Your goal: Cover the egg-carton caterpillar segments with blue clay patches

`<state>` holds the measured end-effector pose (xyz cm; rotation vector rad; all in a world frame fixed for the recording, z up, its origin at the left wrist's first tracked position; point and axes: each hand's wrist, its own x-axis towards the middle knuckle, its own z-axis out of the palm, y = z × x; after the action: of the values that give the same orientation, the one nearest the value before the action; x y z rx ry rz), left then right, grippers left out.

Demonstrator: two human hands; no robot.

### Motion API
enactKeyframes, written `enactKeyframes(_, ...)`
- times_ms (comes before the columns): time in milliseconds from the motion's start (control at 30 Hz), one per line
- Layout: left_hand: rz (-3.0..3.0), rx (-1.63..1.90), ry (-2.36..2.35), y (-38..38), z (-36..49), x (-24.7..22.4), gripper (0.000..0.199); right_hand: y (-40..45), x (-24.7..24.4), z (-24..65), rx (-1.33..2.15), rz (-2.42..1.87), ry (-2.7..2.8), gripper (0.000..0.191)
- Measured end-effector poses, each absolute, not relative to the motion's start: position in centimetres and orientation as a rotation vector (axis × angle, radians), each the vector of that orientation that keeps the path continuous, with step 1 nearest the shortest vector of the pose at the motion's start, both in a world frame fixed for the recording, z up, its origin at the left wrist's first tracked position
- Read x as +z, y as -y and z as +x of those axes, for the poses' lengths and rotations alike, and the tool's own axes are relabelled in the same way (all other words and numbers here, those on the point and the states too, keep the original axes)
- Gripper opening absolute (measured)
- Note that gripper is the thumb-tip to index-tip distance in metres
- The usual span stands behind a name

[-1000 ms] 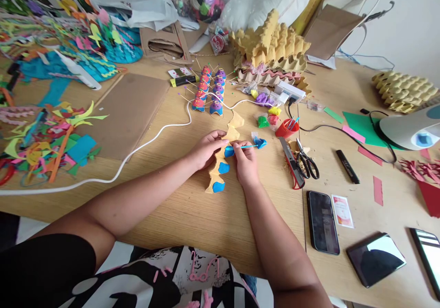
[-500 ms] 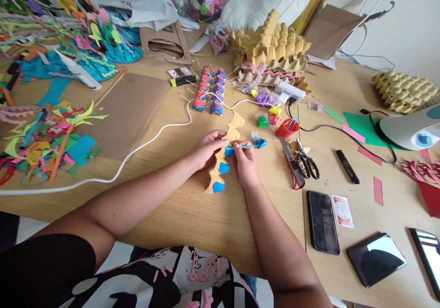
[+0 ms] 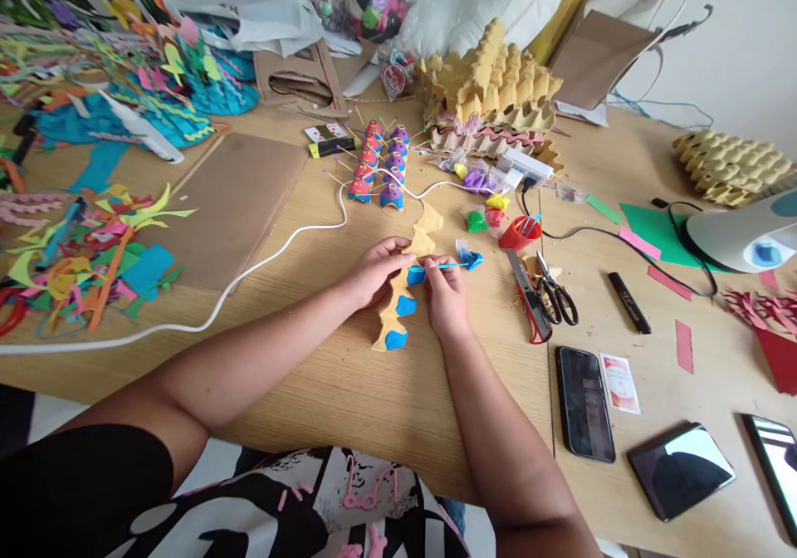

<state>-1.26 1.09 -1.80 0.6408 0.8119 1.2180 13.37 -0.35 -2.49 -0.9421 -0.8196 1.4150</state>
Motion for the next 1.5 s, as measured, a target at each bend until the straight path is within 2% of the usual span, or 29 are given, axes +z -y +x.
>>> enactKeyframes(400, 0.612, 1.210, -0.805, -1.06, -1.26, -2.11, 0.048, 0.17, -2.92, 13.58, 1.409, -0.918, 0.853, 0.049)
enactKeyframes(1133, 0.628, 1.212, -0.807, -1.00, -1.22, -1.69, 0.058, 0.10, -2.73, 13.90, 1.447, -0.927, 0.826, 0.046)
enactKeyframes(1500, 0.617, 1.212, -0.815, -0.95, -1.22, -1.44, 0.059, 0.19, -2.55, 13.55, 1.429, -0.954, 0.814, 0.051)
